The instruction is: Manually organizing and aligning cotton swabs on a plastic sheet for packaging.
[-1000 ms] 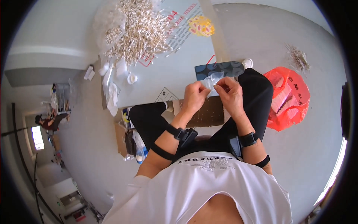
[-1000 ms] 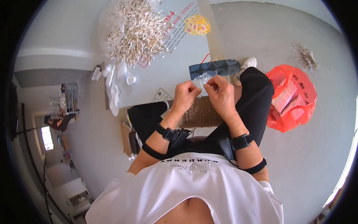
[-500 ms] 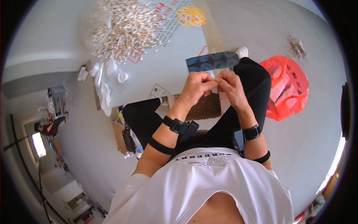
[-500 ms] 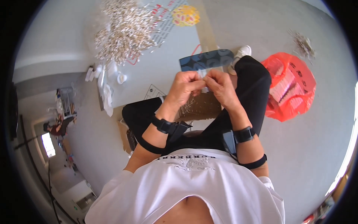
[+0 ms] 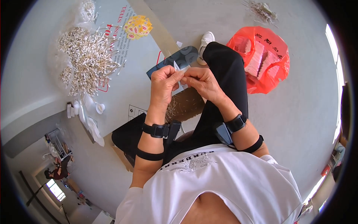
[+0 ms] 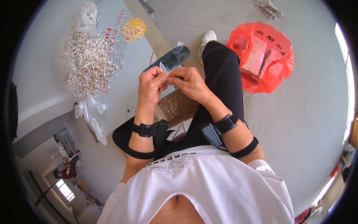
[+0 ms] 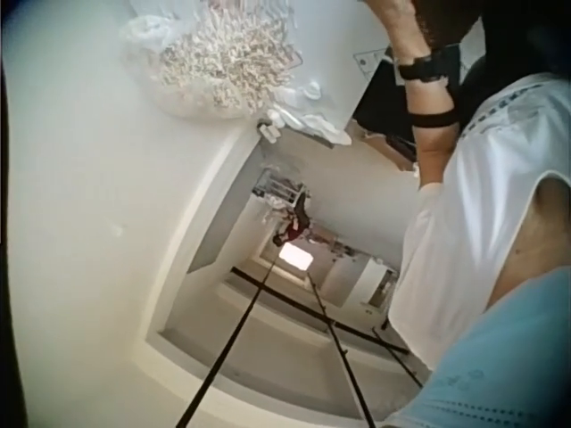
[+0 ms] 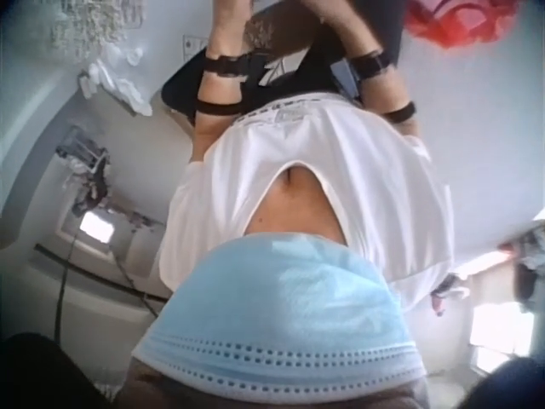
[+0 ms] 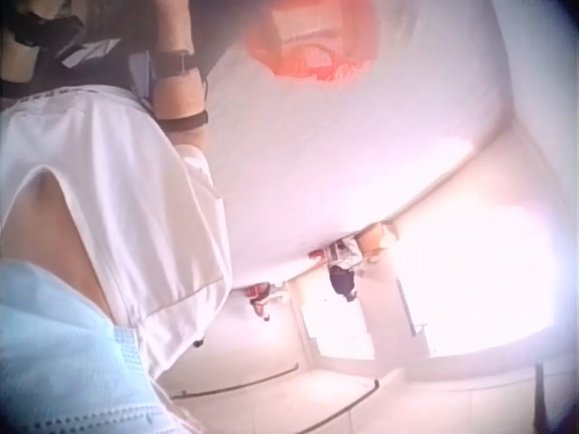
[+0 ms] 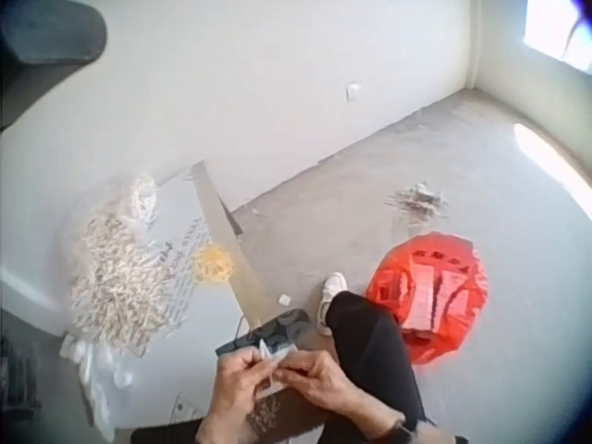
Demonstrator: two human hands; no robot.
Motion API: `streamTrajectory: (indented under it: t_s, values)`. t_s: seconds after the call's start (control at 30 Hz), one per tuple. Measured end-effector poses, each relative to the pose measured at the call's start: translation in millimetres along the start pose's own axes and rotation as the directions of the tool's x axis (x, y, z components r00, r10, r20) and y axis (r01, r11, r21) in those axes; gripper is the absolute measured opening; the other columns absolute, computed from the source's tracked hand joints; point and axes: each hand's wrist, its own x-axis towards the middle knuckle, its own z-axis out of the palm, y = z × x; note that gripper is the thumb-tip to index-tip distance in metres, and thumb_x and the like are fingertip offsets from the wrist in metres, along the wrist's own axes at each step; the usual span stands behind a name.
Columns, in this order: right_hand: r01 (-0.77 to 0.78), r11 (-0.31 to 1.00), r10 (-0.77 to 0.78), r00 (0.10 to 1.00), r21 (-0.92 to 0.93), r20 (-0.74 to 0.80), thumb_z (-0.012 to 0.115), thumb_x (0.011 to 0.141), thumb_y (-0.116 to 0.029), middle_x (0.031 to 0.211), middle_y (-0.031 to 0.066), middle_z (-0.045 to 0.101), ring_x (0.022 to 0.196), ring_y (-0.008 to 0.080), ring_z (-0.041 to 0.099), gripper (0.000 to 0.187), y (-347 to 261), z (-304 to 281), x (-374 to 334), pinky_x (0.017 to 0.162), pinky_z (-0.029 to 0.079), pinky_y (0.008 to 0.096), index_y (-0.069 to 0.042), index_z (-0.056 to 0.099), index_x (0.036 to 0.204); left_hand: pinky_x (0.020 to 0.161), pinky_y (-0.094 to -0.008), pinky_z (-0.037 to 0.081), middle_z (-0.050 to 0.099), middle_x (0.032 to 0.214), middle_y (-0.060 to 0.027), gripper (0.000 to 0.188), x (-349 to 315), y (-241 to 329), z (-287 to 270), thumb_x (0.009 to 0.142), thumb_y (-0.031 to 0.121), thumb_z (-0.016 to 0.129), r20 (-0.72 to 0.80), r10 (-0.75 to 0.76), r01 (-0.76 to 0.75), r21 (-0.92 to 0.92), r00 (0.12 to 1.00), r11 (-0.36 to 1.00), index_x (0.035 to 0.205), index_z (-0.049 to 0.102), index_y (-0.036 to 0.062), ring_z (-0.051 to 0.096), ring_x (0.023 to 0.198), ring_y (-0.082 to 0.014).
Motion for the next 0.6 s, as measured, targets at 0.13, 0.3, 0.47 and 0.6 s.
streamTrajectory:
  t_s: [0.13,0.3,0.47,0.6]
  values:
    - [0.197,0.926,-0.198,0.980,-0.321,0.031,0.060,0.079,-0.002,0.063,0.0141,0.051,0.055,0.0238,0.049,0.012,-4.2,-12.5,2.2,0.054,0.041,0.0323,0.004,0.054,0.071,0.042,-0.0180,0.026,0.050,0.058,0.0042,0.020,8.2,2.4,5.1,0.081,0.003,0.068,0.076,-0.056,0.055,0.013,0.996,0.998,0.065,0.056,0.0038,0.036,0.047,-0.0016]
    - [0.196,0.816,-0.334,0.927,-0.544,-0.168,0.059,0.073,0.000,0.063,0.0180,0.048,0.057,0.0334,0.052,0.013,-1.8,-23.1,4.8,0.054,0.041,0.0367,0.002,0.048,0.066,0.042,-0.0195,0.026,0.048,0.056,0.0042,0.016,28.5,5.4,21.9,0.076,-0.001,0.065,0.035,-0.094,0.088,0.145,0.995,0.986,0.064,0.056,0.0035,0.038,0.046,-0.0029]
    - [0.159,0.588,-0.516,0.829,-0.793,-0.216,0.062,0.070,-0.003,0.068,0.0146,0.052,0.063,0.0315,0.056,0.013,0.7,-38.7,21.3,0.056,0.046,0.0377,-0.002,0.049,0.069,0.045,-0.0198,0.034,0.049,0.057,0.0024,0.013,59.9,-1.5,41.1,0.074,-0.003,0.063,0.021,0.119,-0.115,0.464,0.993,0.878,0.065,0.055,0.0019,0.043,0.051,-0.0046]
    - [0.187,0.259,-0.621,0.783,-0.948,-0.016,0.062,0.067,-0.006,0.071,0.0103,0.052,0.067,0.0281,0.057,0.012,2.7,-44.8,39.0,0.059,0.050,0.0385,-0.004,0.052,0.072,0.053,-0.0284,0.045,0.056,0.060,-0.0059,0.006,101.6,4.9,57.5,0.071,-0.002,0.061,0.096,0.459,-0.407,0.643,0.883,0.648,0.070,0.056,-0.0002,0.054,0.055,-0.0169]
